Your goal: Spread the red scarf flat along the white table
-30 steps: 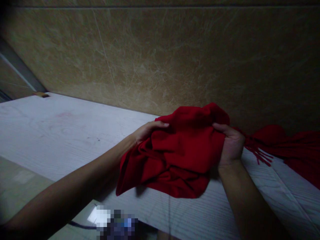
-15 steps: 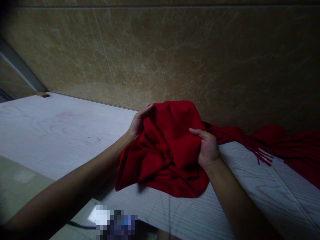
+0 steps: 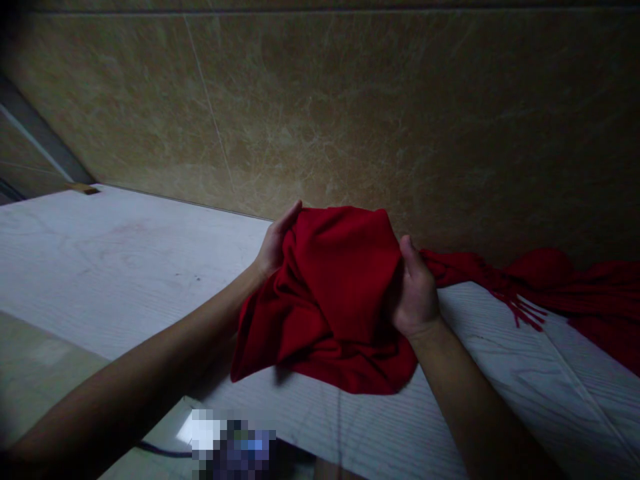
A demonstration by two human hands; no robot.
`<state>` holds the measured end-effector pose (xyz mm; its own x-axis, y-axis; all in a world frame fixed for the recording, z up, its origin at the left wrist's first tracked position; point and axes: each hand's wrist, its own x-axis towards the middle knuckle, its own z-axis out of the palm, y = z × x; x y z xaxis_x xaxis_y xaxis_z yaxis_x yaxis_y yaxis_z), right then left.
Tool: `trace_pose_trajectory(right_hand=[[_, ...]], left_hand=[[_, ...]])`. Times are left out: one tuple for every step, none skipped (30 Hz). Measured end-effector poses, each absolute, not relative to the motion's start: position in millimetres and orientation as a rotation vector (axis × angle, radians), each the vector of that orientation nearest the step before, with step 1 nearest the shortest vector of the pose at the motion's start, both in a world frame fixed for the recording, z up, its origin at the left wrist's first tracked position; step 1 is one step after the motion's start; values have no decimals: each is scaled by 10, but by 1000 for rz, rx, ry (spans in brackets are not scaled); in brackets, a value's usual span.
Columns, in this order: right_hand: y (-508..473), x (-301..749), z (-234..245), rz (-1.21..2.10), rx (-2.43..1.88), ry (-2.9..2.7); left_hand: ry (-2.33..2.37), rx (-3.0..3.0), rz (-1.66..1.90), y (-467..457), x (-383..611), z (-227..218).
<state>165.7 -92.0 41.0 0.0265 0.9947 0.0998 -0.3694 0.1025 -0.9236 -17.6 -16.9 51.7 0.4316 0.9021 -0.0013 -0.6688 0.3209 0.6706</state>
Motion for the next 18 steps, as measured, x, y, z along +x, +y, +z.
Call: trace_pose_trajectory(right_hand=[[-911, 1665, 404, 1275, -857, -983], [-903, 1674, 399, 1269, -854, -994], [-896, 1684, 393, 1267, -849, -1001], [-891, 1694, 388, 1269, -843, -1001], [-889, 1705, 383, 1274, -838, -998], [-888, 1713, 378, 1277, -833, -995], [-888, 1719, 373, 1275, -830, -995], [-889, 1723, 368, 1268, -828, -995], [-889, 1724, 364, 1254, -827, -993], [-888, 1722, 359, 1238, -827, -991], [-886, 1718, 355, 1221, -829, -987], [-882, 1713, 351, 1209, -834, -979], [-878, 1707, 346, 1203, -842, -970], [-874, 1700, 343, 1207, -854, -955], [-869, 1693, 340, 1222, -868, -935], [-865, 1687, 337, 1245, -883, -908], [-860, 1682, 334, 1275, -899, -873], [-854, 1678, 329, 1308, -913, -837]], left_hand=[[412, 654, 1069, -171, -174, 519], [409, 655, 1066, -175, -173, 520], [406, 656, 1061, -181, -171, 521], [401, 657, 1053, -188, -169, 521], [397, 658, 1045, -197, -167, 520], [393, 660, 1038, -208, -165, 518], [392, 661, 1031, -219, -163, 517], [392, 662, 1024, -231, -160, 516], [390, 665, 1018, -243, -157, 517], [389, 667, 1009, -256, -153, 519], [386, 667, 997, -270, -148, 523], [381, 666, 983, -285, -143, 528], [373, 665, 966, -302, -137, 532], [364, 666, 946, -320, -131, 534], [353, 673, 921, -339, -125, 534], [347, 686, 890, -359, -119, 530], [347, 706, 854, -379, -113, 523], [353, 733, 815, -395, -105, 510]])
